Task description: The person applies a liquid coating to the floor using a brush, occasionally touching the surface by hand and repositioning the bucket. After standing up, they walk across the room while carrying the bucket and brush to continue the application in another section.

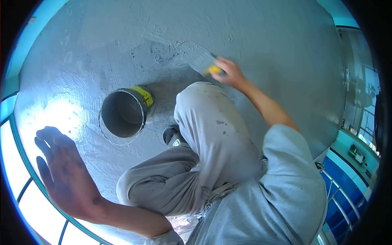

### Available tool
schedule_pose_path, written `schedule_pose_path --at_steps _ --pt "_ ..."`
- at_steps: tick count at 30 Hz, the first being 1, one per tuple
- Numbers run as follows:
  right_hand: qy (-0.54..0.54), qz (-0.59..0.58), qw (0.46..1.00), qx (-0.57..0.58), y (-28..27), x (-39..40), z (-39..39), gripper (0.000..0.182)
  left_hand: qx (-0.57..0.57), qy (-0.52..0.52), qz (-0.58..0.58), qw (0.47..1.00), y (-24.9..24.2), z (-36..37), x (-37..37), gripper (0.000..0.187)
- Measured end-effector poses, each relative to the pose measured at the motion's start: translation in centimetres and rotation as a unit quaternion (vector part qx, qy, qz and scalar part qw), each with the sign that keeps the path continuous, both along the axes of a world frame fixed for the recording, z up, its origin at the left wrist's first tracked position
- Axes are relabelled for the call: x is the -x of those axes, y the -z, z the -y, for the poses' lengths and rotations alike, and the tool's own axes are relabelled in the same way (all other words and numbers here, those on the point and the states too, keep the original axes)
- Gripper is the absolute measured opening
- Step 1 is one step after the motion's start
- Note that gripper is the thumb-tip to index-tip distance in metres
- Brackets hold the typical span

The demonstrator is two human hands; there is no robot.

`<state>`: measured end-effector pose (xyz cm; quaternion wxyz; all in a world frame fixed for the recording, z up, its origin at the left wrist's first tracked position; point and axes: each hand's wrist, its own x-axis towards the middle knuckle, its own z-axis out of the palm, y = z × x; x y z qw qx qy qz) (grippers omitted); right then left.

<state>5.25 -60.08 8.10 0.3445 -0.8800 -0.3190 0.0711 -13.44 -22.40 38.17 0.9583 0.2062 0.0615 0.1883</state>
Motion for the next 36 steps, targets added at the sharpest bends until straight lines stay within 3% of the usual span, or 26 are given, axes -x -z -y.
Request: schedule_pose_path --at_steps 4,8,10,12,14,15,16,17,18,19,23,25,28,32,36 --pt "0.047 -0.102 0.988 0.108 -4.2 9.5 12.7 0.023 -0.001 -0.016 -0.017 1.000 -0.5 -0.8 1.3 0.045" --pt "0.103 -0.226 0.939 0.238 -7.4 12.3 14.8 0.027 -0.002 -0.041 -0.019 0.999 -0.6 -1.2 1.1 0.045" --pt "0.101 -0.250 0.937 0.222 -6.8 9.5 13.0 0.021 0.001 -0.026 -0.018 1.000 -0.4 -1.1 0.9 0.045" --pt "0.053 -0.201 0.947 0.245 -4.9 4.9 9.8 0.023 0.008 -0.021 -0.017 1.000 -0.3 -1.0 0.6 0.045" --pt "0.051 -0.142 0.964 0.220 -4.1 -0.7 3.8 0.034 0.004 -0.012 -0.027 1.000 -0.1 -1.0 0.0 0.045" --pt "0.074 -0.069 0.989 0.105 -0.7 -3.0 2.0 0.042 0.001 -0.002 -0.033 0.999 -0.2 -1.4 0.0 0.046" --pt "0.072 -0.191 0.973 0.109 -3.8 -5.4 -1.7 0.051 -0.017 0.054 -0.002 0.998 0.5 -2.3 0.1 0.047" --pt "0.040 -0.046 0.997 0.041 -2.6 -7.3 -4.3 0.050 -0.020 0.056 0.024 0.998 1.3 -2.8 0.1 0.047" --pt "0.027 0.042 0.998 0.050 -3.2 -8.8 -6.9 0.038 -0.012 0.056 0.024 0.998 1.4 -2.5 -0.2 0.046" --pt "0.005 0.048 0.998 0.035 -3.1 -10.4 -9.3 0.029 -0.012 0.051 0.016 0.999 1.3 -2.3 -0.6 0.045" --pt "0.020 0.009 0.999 -0.034 -0.7 -10.8 -12.3 0.028 -0.021 0.075 0.010 0.997 1.5 -2.6 -0.9 0.044" --pt "0.019 0.013 0.999 -0.042 1.0 -8.6 -9.8 0.022 -0.017 0.083 0.012 0.996 1.7 -2.7 -1.0 0.044" --pt "0.032 -0.007 0.998 -0.058 0.5 -1.8 1.1 0.016 0.013 0.032 0.003 0.999 1.9 -3.6 -0.3 0.043" --pt "0.109 -0.091 0.986 0.083 -4.7 6.9 13.5 0.015 0.001 0.019 -0.001 1.000 1.9 -5.3 1.0 0.043" --pt "0.115 -0.143 0.959 0.218 -7.0 7.8 14.9 0.016 0.002 -0.006 -0.020 1.000 1.6 -4.7 0.1 0.042"
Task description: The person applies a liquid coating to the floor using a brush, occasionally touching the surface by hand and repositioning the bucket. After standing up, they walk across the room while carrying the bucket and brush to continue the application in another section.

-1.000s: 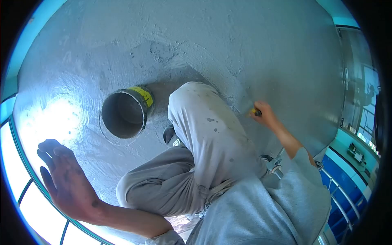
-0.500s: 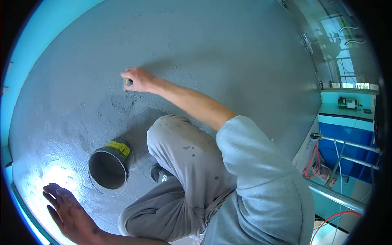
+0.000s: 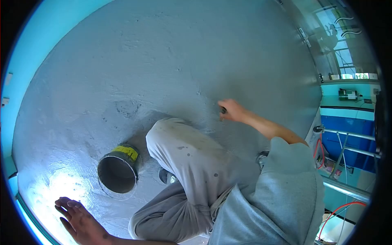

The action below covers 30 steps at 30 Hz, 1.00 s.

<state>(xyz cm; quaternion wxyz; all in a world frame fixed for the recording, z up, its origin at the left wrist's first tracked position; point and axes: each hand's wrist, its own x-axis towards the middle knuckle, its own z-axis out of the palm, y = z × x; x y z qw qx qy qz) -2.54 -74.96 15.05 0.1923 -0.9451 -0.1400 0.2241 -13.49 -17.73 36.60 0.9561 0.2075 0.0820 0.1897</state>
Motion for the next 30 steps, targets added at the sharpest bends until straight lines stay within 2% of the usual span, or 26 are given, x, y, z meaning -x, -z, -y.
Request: schedule_pose_path --at_steps 3,4,5,6,7,8,9,10,11,14,17,19,20,21,22,24,25,26,30 --pt "-0.050 -0.063 0.997 -0.015 0.4 -4.5 -6.1 0.019 -0.006 0.018 -0.002 1.000 0.2 0.6 -0.8 0.041" --pt "-0.096 0.029 0.993 -0.055 3.7 -6.0 -8.4 0.017 -0.007 0.019 -0.004 1.000 0.2 0.9 -1.0 0.041" --pt "-0.072 -0.010 0.997 -0.024 2.5 -8.0 -13.0 0.016 -0.007 0.021 -0.007 1.000 0.2 1.2 -1.2 0.041" --pt "-0.104 0.056 0.992 -0.051 3.0 -9.8 -16.6 0.014 -0.013 0.036 0.003 0.999 0.2 1.4 -1.4 0.041" --pt "-0.107 0.029 0.990 -0.085 4.6 -12.0 -20.0 0.015 -0.016 0.040 0.001 0.999 0.3 1.5 -1.5 0.041" --pt "-0.125 0.100 0.980 -0.117 4.1 -13.3 -23.5 0.015 -0.019 0.043 0.000 0.999 0.3 1.5 -1.5 0.041" --pt "-0.112 0.026 0.984 -0.135 3.8 -14.9 -27.0 0.016 -0.023 0.043 -0.001 0.999 0.3 1.4 -1.6 0.041" --pt "-0.120 0.078 0.974 -0.174 3.5 -15.8 -29.7 0.018 -0.029 0.031 -0.011 0.999 -0.1 1.8 -1.7 0.041" --pt "-0.127 0.130 0.960 -0.213 3.4 -16.4 -31.6 0.020 -0.035 0.018 -0.022 0.999 -0.6 2.6 -1.9 0.041" --pt "-0.109 0.146 0.945 -0.270 3.5 -17.4 -34.4 0.023 -0.042 0.011 -0.029 0.999 -1.0 3.9 -2.3 0.041" --pt "-0.093 0.128 0.945 -0.287 6.1 -16.2 -31.1 0.026 -0.026 0.003 -0.019 0.999 -0.9 3.7 -2.1 0.041" --pt "-0.083 0.166 0.934 -0.304 8.1 -13.0 -25.1 0.024 -0.014 -0.008 -0.018 1.000 -1.0 3.5 -2.0 0.041" --pt "-0.084 0.115 0.949 -0.282 7.3 -10.7 -21.2 0.022 -0.012 -0.019 -0.027 0.999 -1.2 3.4 -2.0 0.041" --pt "-0.060 0.141 0.945 -0.290 6.4 -8.0 -17.8 0.021 -0.009 -0.014 -0.018 1.000 -1.0 2.9 -1.8 0.041" --pt "-0.046 0.172 0.951 -0.254 6.6 -5.2 -14.2 0.021 -0.008 -0.007 -0.012 1.000 -0.6 2.2 -1.5 0.042" --pt "0.021 0.068 0.981 -0.181 3.1 -0.1 -8.5 0.022 -0.006 0.000 -0.010 1.000 -0.4 1.5 -1.1 0.042" --pt "0.022 0.082 0.978 -0.192 2.7 2.3 -6.0 0.025 -0.007 0.000 -0.013 1.000 -0.5 1.3 -1.0 0.042" --pt "0.034 0.052 0.986 -0.153 1.6 4.6 -4.0 0.024 -0.009 0.003 -0.014 1.000 -0.7 1.2 -1.2 0.041" --pt "0.088 -0.060 0.994 0.006 -1.5 8.0 -1.2 0.023 -0.008 0.012 -0.053 0.998 -0.8 1.9 -2.1 0.040"
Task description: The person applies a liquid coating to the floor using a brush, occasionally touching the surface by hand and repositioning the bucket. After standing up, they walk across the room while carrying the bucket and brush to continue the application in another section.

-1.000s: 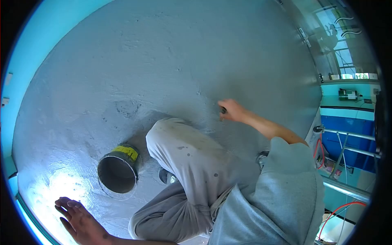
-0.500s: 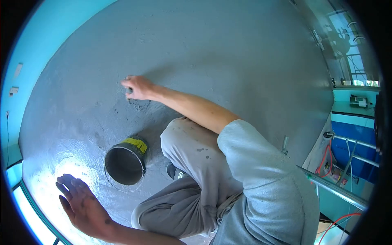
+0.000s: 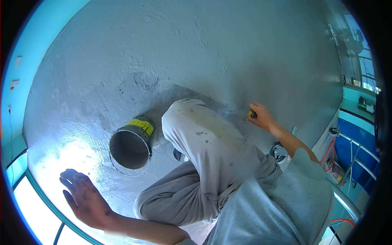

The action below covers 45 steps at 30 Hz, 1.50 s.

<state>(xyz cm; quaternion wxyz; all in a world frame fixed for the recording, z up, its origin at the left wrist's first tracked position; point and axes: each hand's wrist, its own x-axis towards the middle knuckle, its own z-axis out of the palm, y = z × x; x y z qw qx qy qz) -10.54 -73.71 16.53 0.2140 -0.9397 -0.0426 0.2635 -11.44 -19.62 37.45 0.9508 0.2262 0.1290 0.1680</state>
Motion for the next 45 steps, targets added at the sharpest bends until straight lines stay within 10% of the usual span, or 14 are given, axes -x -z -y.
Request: schedule_pose_path --at_steps 15,25,33,45 --pt "-0.114 0.264 0.919 -0.269 2.1 -21.9 -27.7 0.024 -0.027 0.051 0.030 0.998 -0.5 1.6 -0.3 0.044" --pt "-0.265 0.193 0.775 -0.541 -11.2 -17.0 -34.7 0.025 -0.005 -0.233 0.010 0.972 -3.2 2.7 1.9 0.012" --pt "-0.542 0.048 0.753 -0.371 -7.0 -9.5 -42.4 0.025 0.037 -0.315 0.093 0.944 -3.1 1.4 3.7 0.015" --pt "-0.586 0.031 0.769 -0.254 -1.9 -7.6 -45.3 0.026 0.007 -0.325 0.055 0.944 -3.1 -0.4 4.1 0.022"
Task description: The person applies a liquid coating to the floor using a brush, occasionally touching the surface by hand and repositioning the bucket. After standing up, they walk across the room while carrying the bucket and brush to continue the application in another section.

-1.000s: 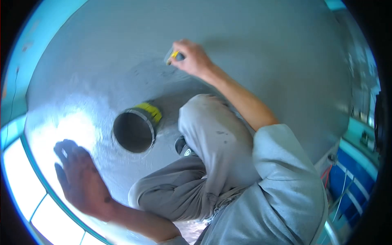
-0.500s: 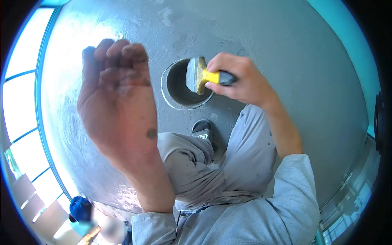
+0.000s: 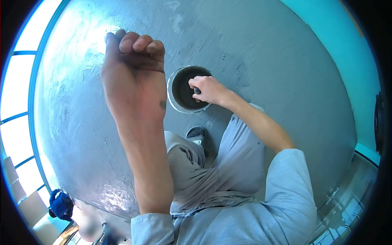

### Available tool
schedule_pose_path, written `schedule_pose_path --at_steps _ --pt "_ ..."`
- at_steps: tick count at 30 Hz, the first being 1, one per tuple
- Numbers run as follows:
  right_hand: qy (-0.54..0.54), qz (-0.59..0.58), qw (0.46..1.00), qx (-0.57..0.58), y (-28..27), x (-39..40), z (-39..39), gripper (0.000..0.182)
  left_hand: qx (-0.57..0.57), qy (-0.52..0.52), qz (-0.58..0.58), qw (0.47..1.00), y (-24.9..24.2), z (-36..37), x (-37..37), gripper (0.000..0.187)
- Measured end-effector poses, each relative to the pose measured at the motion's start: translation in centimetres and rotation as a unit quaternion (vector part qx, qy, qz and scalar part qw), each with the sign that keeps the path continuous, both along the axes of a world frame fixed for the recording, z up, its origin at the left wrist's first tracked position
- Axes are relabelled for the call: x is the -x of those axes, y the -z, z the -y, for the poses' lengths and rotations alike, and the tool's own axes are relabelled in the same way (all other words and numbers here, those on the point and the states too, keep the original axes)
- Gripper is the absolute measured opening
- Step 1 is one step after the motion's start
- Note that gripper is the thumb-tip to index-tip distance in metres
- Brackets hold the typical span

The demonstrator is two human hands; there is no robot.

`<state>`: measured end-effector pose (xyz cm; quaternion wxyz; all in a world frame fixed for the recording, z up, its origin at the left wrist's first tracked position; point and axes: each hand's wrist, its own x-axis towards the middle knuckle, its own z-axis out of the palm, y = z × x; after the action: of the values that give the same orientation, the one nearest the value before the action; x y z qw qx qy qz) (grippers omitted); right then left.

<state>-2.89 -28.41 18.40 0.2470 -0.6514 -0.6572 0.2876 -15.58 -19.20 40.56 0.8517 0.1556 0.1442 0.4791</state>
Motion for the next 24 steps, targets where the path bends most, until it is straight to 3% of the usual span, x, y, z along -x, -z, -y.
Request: schedule_pose_path --at_steps 3,7,11,13,16,19,22,24 --pt "0.064 -0.061 0.990 -0.105 -2.4 -2.3 1.1 0.028 0.004 0.000 -0.007 1.000 -0.3 0.4 0.1 0.019" --pt "0.216 -0.141 0.956 -0.140 -7.9 -6.3 4.1 0.027 -0.017 0.038 0.019 0.999 0.1 0.7 0.5 0.017" --pt "0.314 -0.146 0.919 -0.189 -8.4 -10.8 5.9 0.027 -0.030 0.037 0.007 0.999 0.0 1.1 0.5 0.018" --pt "0.353 -0.129 0.907 -0.190 -6.8 -12.7 5.6 0.027 -0.028 0.030 -0.010 0.999 0.1 1.4 0.4 0.019" --pt "0.365 0.013 0.921 -0.136 -1.7 -15.4 3.8 0.029 -0.033 0.035 -0.019 0.999 0.9 1.7 0.0 0.019" --pt "0.310 0.114 0.935 -0.130 6.0 -17.7 2.8 0.030 -0.013 0.046 -0.016 0.999 1.2 2.1 -0.6 0.017" --pt "0.252 0.156 0.946 -0.131 11.7 -17.5 5.8 0.028 -0.012 0.043 -0.025 0.999 1.1 2.6 -0.7 0.016" --pt "0.241 0.138 0.956 -0.097 12.3 -15.0 10.1 0.026 -0.017 0.051 -0.008 0.999 0.9 2.8 -0.1 0.015"
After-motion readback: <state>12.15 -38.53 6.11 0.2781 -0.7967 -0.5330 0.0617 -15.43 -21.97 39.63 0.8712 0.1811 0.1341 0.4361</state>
